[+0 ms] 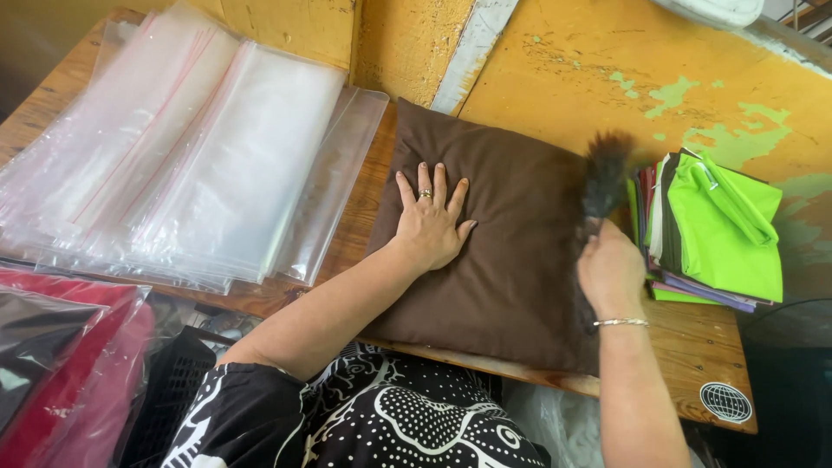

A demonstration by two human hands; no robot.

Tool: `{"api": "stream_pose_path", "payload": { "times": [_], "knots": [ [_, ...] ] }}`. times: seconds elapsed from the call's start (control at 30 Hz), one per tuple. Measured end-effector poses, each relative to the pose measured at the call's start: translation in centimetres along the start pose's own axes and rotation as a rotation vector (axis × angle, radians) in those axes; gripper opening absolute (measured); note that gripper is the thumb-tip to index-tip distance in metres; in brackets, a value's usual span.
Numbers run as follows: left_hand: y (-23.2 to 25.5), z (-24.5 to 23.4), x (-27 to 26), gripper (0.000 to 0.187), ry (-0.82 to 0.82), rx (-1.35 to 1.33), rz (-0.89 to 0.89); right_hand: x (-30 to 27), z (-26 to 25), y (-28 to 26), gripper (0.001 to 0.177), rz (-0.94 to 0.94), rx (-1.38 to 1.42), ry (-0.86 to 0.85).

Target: Cleaning a brown pillow by brushing its surface with a handheld brush to remove dust or lint.

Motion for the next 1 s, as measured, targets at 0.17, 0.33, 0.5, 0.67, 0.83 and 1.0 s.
{"api": "stream_pose_path", "payload": {
  "times": [0.17,0.33,0.5,0.67,0.83,1.0],
  "knots": [
    [-0.2,1.7,0.8,0.073,0.052,0.002,0.035,-9.0,-1.1,-14.8,0.048,-0.444,-0.039,0.059],
    [-1.3,0.7,-0.1,0.072,0.019,-0.061,0.024,-5.0,3.4,-9.6,0.055,-0.343,-0.185,-0.145],
    [-0.8,0.7,-0.1,0.076,0.051,-0.109,0.055,0.3,9.9,8.5,0.039,0.103,-0.151,-0.224],
    [-1.0,1.5,1.3,0.076,0.225,-0.238,0.068,-5.1,1.9,0.1,0.037,0.056,0.051,-0.070],
    [-0.6,4.3,3.5,0.042,0.503,0.012,0.258,-11.5,0.0,-12.3,0.049,-0.410,0.144,-0.059],
    [-1.4,4.6,2.4,0.036,0.434,-0.141,0.178,-5.6,4.2,-2.6,0.048,-0.146,-0.198,-0.186]
  ]
}}
Point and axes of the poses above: each hand's wrist, its own x-axis towards the middle knuckle, its own z-axis out of the palm, y = z × x, the point moved 6 cm from there along x, towards the middle knuckle, and after that the axes turned 8 degrees about -y, right-handed, at the moved point
